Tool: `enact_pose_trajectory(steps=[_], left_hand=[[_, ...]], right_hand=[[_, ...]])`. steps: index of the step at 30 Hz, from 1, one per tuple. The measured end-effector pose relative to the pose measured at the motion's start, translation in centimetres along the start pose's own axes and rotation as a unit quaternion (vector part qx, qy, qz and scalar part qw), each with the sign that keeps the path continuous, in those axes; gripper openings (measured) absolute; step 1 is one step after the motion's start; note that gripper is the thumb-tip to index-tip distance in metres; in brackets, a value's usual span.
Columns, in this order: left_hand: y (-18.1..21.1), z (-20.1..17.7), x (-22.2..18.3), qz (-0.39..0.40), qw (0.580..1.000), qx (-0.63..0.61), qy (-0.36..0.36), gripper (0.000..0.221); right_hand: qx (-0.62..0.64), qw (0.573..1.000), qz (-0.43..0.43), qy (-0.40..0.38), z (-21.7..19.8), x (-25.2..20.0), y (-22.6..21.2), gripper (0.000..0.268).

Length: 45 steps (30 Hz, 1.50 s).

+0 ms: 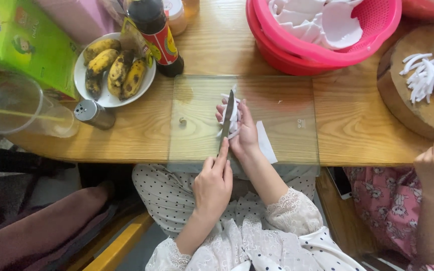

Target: Slicing white coconut meat into thin strips on a glass cutting board using a knife.

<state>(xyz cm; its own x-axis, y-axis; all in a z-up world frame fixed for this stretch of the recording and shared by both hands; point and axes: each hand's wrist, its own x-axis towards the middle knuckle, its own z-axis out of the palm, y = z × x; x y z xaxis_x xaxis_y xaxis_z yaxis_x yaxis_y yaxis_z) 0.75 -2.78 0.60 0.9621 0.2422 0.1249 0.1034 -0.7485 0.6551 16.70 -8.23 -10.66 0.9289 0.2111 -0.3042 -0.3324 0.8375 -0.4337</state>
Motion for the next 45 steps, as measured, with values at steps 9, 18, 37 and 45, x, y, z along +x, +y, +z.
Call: enact_pose_trajectory(steps=[9, 18, 37, 45], left_hand=[[-1.0, 0.2, 0.3, -0.02, 0.994, -0.101, -0.031, 0.05], [-1.1, -1.1, 0.7, -0.084, 0.941, -0.322, -0.056, 0.051], [-0.8, -1.9, 1.1, -0.069, 0.942, -0.324, -0.052, 0.05], [-0.7, 1.6, 1.6, 0.045, 0.988, -0.146, 0.024, 0.047]], right_hand=[[-0.059, 0.997, -0.031, -0.026, 1.0, -1.4, -0.2, 0.04], [-0.037, 0.999, 0.018, 0.005, -1.4, 0.6, 0.2, 0.034], [-0.1, 0.994, 0.016, 0.037, 2.1, -0.7, -1.3, 0.035], [-0.109, 0.994, 0.022, -0.002, 0.7, -0.4, -1.2, 0.036]])
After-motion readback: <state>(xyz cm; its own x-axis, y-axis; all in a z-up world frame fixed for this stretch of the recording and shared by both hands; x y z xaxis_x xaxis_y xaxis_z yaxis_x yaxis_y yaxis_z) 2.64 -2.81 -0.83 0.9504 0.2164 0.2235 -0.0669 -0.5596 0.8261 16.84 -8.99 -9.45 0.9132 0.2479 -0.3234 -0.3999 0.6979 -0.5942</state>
